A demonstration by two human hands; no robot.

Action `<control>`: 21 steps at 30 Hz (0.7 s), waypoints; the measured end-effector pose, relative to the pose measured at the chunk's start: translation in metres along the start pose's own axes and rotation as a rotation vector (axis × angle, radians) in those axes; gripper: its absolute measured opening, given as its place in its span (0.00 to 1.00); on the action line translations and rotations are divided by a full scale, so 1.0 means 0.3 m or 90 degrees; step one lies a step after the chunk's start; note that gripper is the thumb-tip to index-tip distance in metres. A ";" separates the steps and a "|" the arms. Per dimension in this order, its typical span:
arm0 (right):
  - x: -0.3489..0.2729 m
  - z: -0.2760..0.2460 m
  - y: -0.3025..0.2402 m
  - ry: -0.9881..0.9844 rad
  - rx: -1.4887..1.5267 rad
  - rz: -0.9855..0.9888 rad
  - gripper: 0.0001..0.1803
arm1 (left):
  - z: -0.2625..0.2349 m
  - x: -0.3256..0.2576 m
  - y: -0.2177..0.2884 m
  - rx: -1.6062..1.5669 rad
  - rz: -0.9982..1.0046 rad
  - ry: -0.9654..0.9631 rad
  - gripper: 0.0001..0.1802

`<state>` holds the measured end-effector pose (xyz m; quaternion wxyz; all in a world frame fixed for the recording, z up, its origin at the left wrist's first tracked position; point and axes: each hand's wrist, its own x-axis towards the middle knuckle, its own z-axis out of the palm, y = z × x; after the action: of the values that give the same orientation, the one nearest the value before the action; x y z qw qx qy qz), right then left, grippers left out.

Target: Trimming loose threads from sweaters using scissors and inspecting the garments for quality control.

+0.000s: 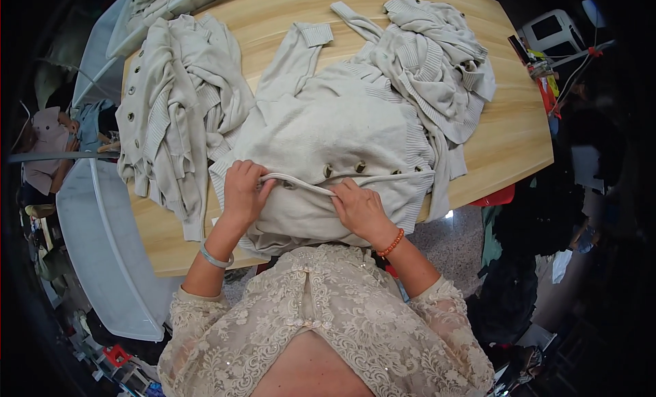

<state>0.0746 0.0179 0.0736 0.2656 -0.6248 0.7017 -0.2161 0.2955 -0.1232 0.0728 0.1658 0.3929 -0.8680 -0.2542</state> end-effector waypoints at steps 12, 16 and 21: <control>-0.015 0.020 0.003 0.084 0.031 -0.047 0.09 | 0.181 0.125 0.241 0.059 0.111 -0.156 0.10; -0.020 0.031 0.001 0.063 0.046 -0.037 0.12 | 0.184 0.116 0.251 0.038 0.136 -0.138 0.08; -0.030 0.024 0.014 0.092 0.065 -0.053 0.12 | 0.235 0.144 0.260 -0.007 0.056 -0.083 0.07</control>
<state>0.0768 0.0276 0.0662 0.2361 -0.6222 0.6804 -0.3069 0.1869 -0.0905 0.0636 0.1222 0.3364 -0.8919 -0.2763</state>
